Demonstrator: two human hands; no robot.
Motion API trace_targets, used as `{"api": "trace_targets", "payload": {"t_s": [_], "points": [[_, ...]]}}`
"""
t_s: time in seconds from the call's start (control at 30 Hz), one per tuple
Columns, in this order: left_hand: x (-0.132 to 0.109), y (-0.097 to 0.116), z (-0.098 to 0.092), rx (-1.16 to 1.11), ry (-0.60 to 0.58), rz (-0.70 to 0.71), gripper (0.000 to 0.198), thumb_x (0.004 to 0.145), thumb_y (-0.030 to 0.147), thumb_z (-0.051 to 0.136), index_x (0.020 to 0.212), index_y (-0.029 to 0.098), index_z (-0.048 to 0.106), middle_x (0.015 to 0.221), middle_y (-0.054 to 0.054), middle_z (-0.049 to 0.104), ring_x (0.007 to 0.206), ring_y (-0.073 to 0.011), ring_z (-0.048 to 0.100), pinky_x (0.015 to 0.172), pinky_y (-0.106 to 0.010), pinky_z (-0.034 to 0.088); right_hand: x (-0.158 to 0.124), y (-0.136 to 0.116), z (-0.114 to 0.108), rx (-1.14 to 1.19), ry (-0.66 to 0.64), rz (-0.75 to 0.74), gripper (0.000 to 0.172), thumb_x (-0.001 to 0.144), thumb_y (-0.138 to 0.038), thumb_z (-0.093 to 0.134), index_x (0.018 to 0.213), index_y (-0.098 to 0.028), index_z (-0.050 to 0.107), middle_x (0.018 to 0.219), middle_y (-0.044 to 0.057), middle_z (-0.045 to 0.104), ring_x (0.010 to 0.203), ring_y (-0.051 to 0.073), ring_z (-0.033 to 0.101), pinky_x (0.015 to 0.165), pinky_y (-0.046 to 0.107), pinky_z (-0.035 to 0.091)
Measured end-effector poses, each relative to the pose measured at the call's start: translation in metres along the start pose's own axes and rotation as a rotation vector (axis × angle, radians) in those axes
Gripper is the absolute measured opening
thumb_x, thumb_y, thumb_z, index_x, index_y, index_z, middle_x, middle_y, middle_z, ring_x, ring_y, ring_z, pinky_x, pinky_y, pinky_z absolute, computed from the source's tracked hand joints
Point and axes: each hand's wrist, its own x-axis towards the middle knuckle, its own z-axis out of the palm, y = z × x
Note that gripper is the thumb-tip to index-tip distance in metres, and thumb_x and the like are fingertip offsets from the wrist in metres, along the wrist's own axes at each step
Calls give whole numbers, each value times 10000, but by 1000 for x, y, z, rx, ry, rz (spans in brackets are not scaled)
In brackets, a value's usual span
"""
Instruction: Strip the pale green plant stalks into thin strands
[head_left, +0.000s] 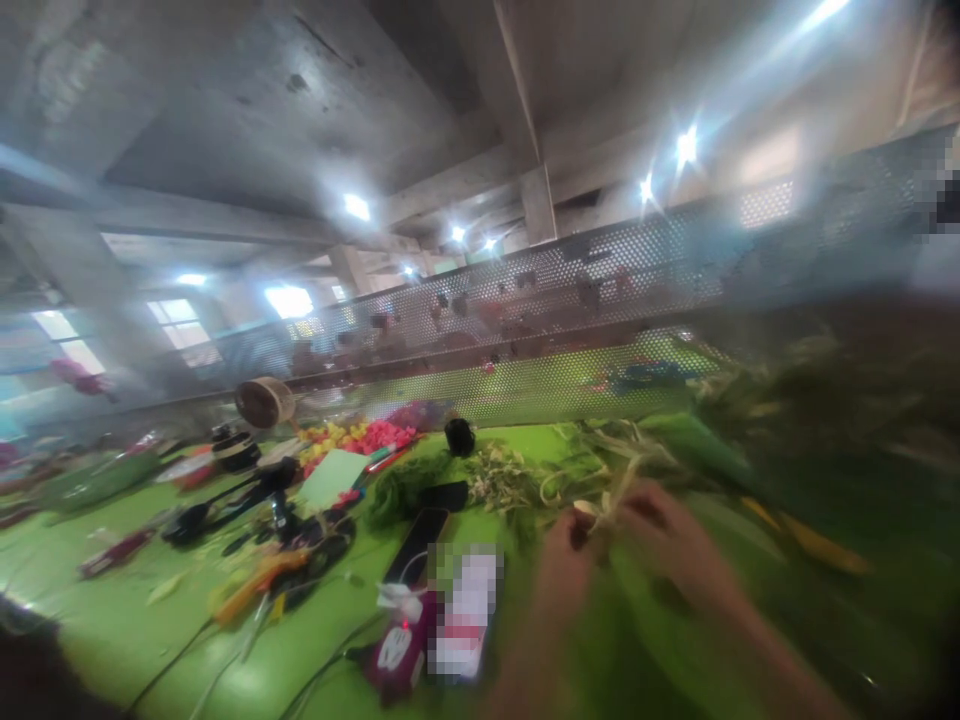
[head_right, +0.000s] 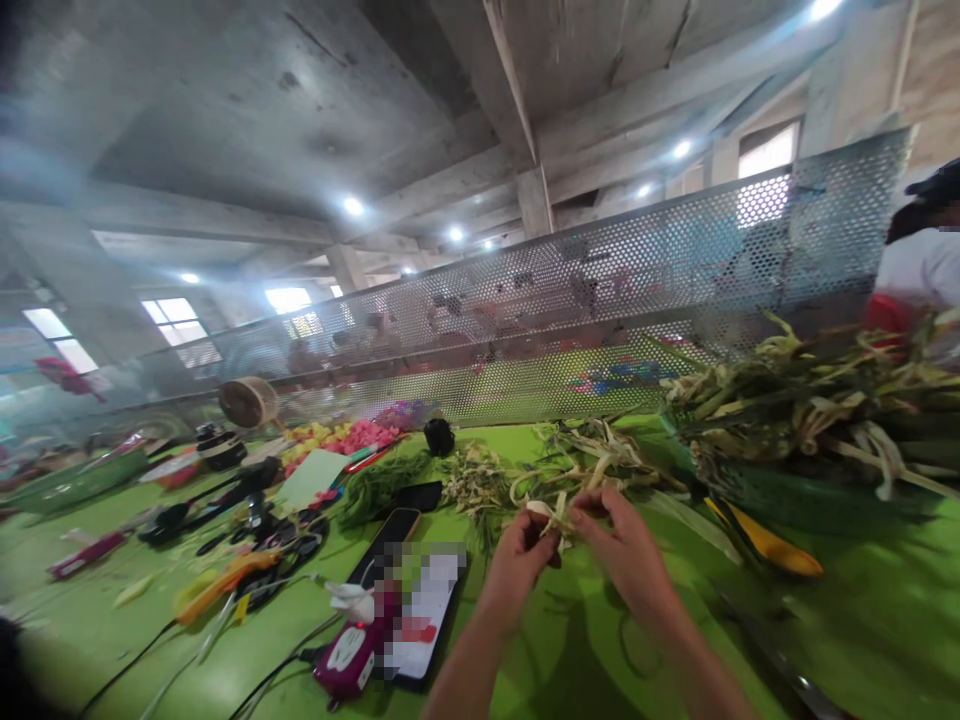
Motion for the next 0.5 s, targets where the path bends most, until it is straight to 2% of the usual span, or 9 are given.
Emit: {"api": "trace_targets", "payload": {"t_s": [0.07, 0.13, 0.33, 0.5], "points": [[0, 2, -2, 28, 15, 5, 331, 749, 423, 656, 915, 141, 613, 851, -62, 638, 759, -157, 560, 701, -263, 442, -3, -2, 3, -3, -90, 14, 229, 740, -431, 584, 743, -207, 634, 722, 16, 672, 719, 194, 616, 665, 281, 461], [-1, 7, -4, 70, 22, 17, 299, 747, 381, 662, 922, 141, 631, 885, -67, 644, 797, -167, 559, 728, -267, 437, -5, -4, 6, -7, -119, -18, 204, 745, -401, 573, 689, -211, 622, 650, -6, 651, 647, 170, 592, 625, 263, 447], [-3, 22, -9, 130, -13, 114, 205, 780, 331, 608, 842, 149, 677, 859, -45, 624, 811, -164, 542, 738, -253, 413, -6, -8, 4, -60, -82, -46, 166, 729, -367, 601, 692, -213, 651, 650, -7, 668, 634, 171, 591, 598, 256, 427], [0, 16, -14, 98, -41, 93, 165, 747, 265, 612, 824, 135, 679, 766, -24, 618, 749, -153, 513, 718, -255, 392, -4, -4, 2, -130, -81, -89, 147, 719, -343, 600, 667, -223, 666, 652, 1, 668, 627, 177, 585, 597, 268, 418]]}}
